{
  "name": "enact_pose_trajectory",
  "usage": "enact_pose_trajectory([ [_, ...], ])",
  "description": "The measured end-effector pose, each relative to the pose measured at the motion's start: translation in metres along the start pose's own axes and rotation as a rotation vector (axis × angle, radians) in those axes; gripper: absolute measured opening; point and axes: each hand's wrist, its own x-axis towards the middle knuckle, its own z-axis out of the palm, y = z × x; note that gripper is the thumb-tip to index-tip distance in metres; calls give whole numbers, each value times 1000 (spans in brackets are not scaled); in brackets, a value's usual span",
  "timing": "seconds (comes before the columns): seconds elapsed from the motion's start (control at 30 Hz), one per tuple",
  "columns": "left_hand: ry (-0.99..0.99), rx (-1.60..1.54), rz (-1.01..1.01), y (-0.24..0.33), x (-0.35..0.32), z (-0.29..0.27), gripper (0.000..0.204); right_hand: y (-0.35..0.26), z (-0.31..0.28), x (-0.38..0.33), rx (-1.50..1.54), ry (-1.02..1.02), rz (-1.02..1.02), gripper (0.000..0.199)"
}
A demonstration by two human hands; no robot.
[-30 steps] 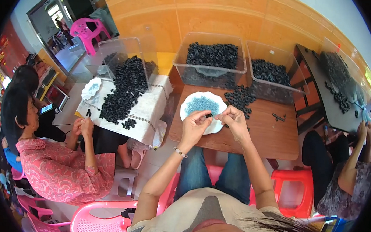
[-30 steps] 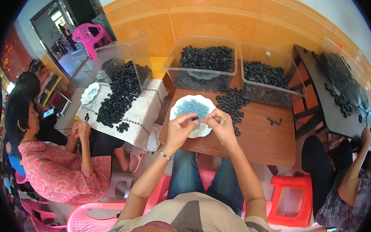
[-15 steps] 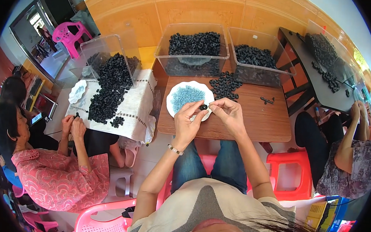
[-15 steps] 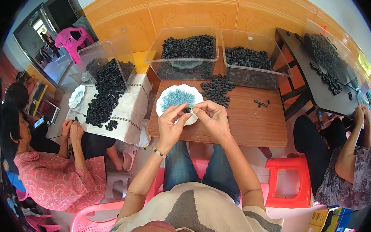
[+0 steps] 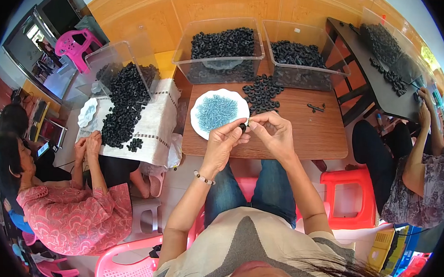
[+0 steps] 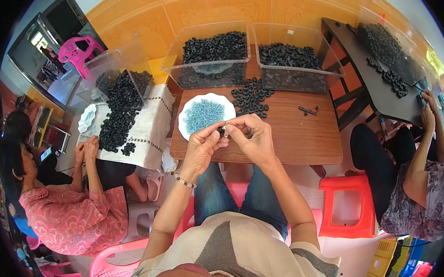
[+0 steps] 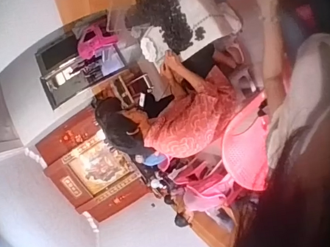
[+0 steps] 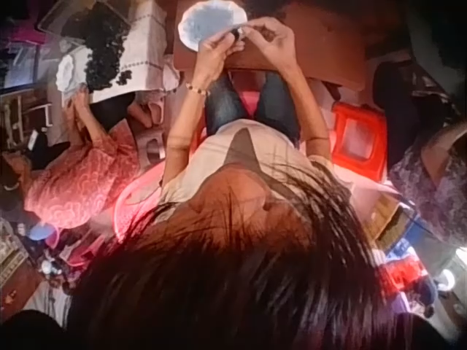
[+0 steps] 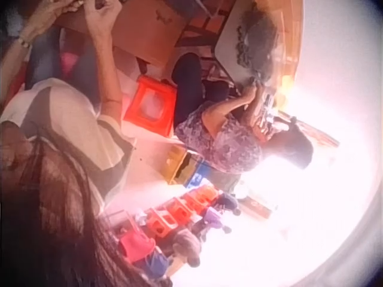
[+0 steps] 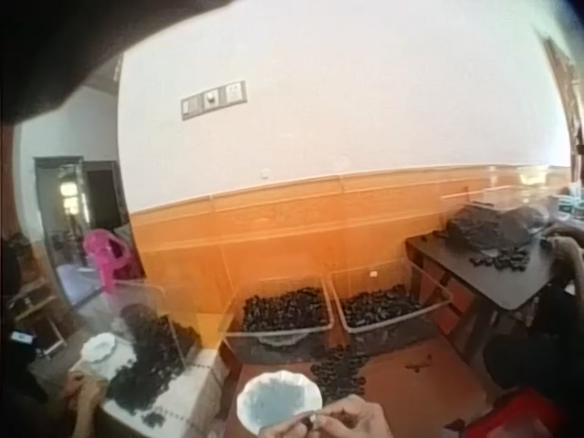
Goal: Sorting and assembling small black ring components with light blue beads at a workshop table.
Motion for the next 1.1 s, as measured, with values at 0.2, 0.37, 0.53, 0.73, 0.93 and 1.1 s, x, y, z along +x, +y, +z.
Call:
enact_pose_trajectory([
  [0.2, -10, 66, 3, -9, -1, -3, 39, -14, -8, 2, -312, -46, -138, 12],
  [0.37, -7, 113, 53, -15, -1, -5, 41, -11, -10, 0, -406, -67, -225, 16],
  [0.53, -1, 148, 121, -20, -4, -9, 39, -18, -8, 0, -459, -83, -281, 18],
  [0.73, 4, 204, 148, -26, -11, -9, 36, -15, -14, -8, -589, -142, -339, 25],
  [0.93, 35, 208, 30, -38, -19, -8, 34, -7, -18, -28, -746, -211, -413, 34],
  [1.1, 30, 204, -49, -54, -23, -10, 36, -10, -25, -36, -796, -283, -378, 26],
])
